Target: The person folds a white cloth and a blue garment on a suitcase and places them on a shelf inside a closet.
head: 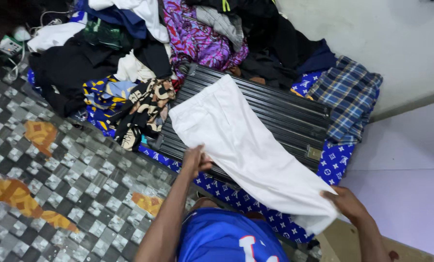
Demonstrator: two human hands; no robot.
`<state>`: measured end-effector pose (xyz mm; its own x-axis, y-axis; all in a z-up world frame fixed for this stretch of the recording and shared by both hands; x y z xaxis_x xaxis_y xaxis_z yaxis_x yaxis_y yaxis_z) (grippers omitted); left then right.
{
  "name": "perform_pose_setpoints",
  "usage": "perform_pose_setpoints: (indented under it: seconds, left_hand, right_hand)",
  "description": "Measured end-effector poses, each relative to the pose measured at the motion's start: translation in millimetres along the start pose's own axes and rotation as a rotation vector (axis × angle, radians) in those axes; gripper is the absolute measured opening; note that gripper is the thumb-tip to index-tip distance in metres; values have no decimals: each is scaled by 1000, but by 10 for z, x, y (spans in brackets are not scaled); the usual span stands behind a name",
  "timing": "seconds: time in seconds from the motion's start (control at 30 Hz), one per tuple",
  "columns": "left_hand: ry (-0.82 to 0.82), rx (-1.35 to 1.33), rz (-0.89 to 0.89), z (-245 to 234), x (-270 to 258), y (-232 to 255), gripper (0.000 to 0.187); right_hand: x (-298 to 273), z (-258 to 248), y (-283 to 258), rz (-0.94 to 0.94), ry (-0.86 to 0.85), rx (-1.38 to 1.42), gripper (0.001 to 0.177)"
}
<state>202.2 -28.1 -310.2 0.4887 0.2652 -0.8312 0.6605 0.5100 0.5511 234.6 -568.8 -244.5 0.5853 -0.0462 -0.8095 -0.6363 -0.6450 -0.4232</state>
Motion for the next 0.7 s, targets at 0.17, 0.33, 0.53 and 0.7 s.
perform_pose_setpoints:
  seconds: [0.17,0.33,0.53,0.7]
  left_hand:
    - [655,646,718,-391,611,511,80]
    - [639,698,497,-532,1138,914,87]
    - [336,365,816,-607,1511,1075,73]
    - [300,-222,534,-1176,1572,1550,66]
  right_hand:
    - [-91,-125,-98,-33,189,-143,47]
    - [-117,-154,-225,-132,228,-40,42]
    - [147,-89,-513,-210,396,-319,47]
    - [229,-55,-1203,-126,361,-449,56]
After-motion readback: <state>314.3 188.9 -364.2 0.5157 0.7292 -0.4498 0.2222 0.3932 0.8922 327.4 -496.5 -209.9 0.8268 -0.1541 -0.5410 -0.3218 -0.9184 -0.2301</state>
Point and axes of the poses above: each hand's wrist, its own x-axis towards the middle knuckle, its own z-axis out of the palm, y = z × x, the point moved 1 cm from there along x, towards the middle knuckle
